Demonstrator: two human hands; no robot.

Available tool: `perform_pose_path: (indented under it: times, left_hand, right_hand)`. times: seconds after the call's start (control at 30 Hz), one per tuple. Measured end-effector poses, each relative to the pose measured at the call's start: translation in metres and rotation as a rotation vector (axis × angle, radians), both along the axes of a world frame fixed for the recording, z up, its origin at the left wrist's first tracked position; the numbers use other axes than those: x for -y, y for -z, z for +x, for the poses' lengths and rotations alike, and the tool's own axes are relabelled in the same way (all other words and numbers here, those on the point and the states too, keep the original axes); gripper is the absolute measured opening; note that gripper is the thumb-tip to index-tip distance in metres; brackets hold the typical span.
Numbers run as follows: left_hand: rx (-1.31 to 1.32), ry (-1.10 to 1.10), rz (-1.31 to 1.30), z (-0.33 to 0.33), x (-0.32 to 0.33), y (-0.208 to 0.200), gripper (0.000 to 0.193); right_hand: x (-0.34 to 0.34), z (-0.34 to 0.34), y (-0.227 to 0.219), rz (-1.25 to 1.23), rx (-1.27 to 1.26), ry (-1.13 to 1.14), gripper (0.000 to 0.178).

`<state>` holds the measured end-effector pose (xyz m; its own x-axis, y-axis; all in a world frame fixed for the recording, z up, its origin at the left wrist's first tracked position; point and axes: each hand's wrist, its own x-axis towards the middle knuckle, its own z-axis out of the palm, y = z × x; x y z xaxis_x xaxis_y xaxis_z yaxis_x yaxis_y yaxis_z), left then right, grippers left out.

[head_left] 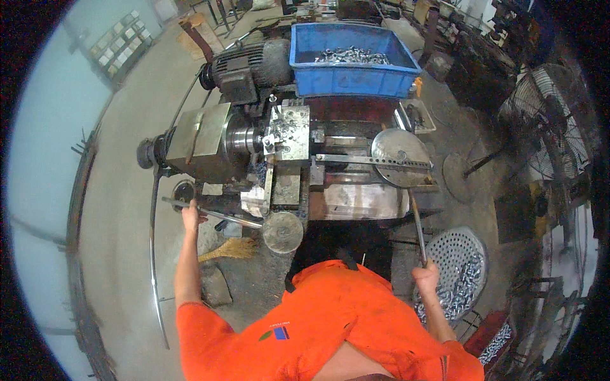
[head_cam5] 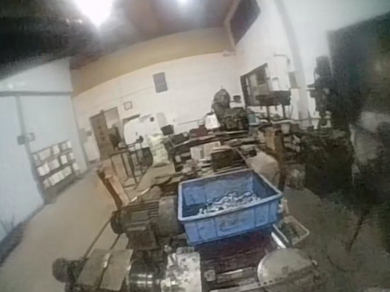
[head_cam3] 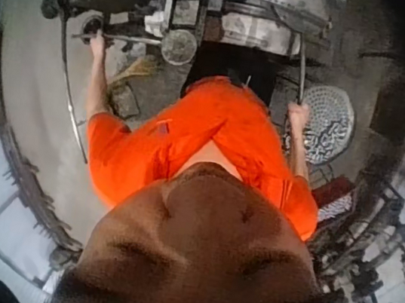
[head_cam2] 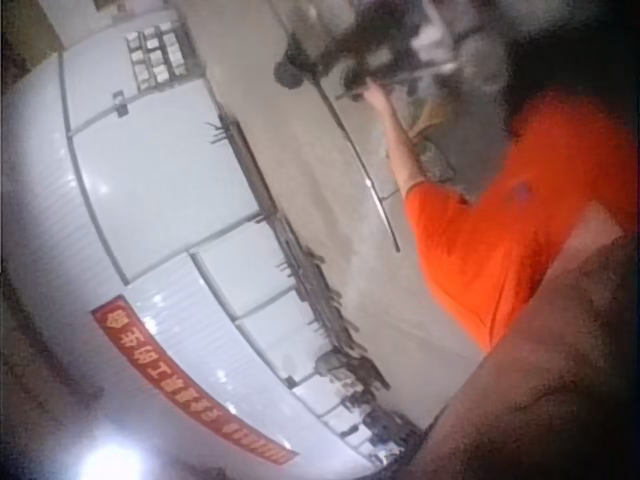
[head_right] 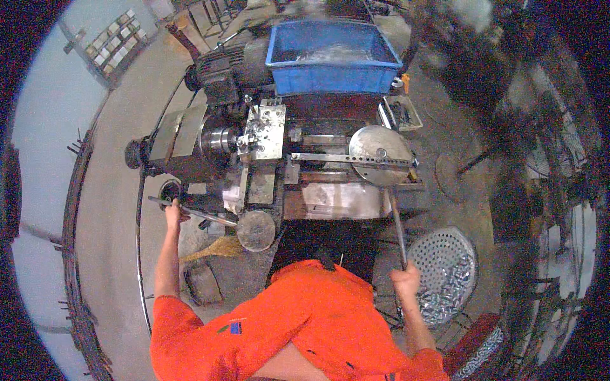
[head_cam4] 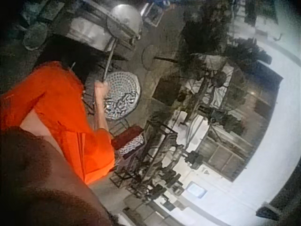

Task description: The person repeatedly picks small metal parts from a perforated tray and places them into a metal turning machine, then uses a long metal rod to operate the machine. The person continues this cycle of loading parts and operating the machine throughout the clip.

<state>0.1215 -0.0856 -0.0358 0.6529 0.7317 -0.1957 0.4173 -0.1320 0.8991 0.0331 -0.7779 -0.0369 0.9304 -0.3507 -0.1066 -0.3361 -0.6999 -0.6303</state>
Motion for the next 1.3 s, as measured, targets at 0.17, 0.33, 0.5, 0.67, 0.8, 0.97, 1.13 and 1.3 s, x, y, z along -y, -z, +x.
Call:
perform_pose_path:
  times: [0.17, 0.33, 0.5, 0.67, 0.8, 0.97, 1.13, 1.3]
  left_hand:
    - [-0.084, 0.057, 0.017, -0.001, -0.008, -0.003, 0.049]
    - [-0.122, 0.025, 0.004, -0.009, -0.011, -0.005, 0.055]
    - [-0.066, 0.027, -0.04, 0.004, -0.004, 0.0, 0.055]
    - [-0.09, 0.138, -0.199, 0.001, -0.013, 0.008, 0.055]
    - [0.062, 0.086, -0.162, -0.033, -0.024, 0.028, 0.051]
    - [-0.489, 0.521, 0.785, -0.043, -0.015, 0.084, 0.047]
    - [-0.745, 0.489, 0.766, -0.018, 0.018, 0.109, 0.054]
    - [-0.406, 0.316, 0.958, -0.051, 0.011, 0.233, 0.051]
  right_hand:
    - [-0.012, 0.005, -0.018, -0.009, -0.123, 0.027, 0.033]
    - [0.036, 0.025, -0.015, -0.243, -0.196, 0.032, 0.055]
    - [0.143, 0.106, -0.009, -0.801, -0.102, -0.057, 0.041]
    - [0.152, 0.181, -0.003, -0.954, 0.05, 0.129, 0.054]
    - [0.071, 0.152, -0.002, -0.746, 0.467, -0.052, 0.07]
    - [0.025, 0.09, 0.032, -0.391, 0.396, -0.122, 0.061]
    - [-0.003, 0.072, 0.014, -0.183, 0.179, -0.147, 0.039]
    - [-0.024, 0.091, 0.012, -0.023, 0.186, -0.229, 0.033]
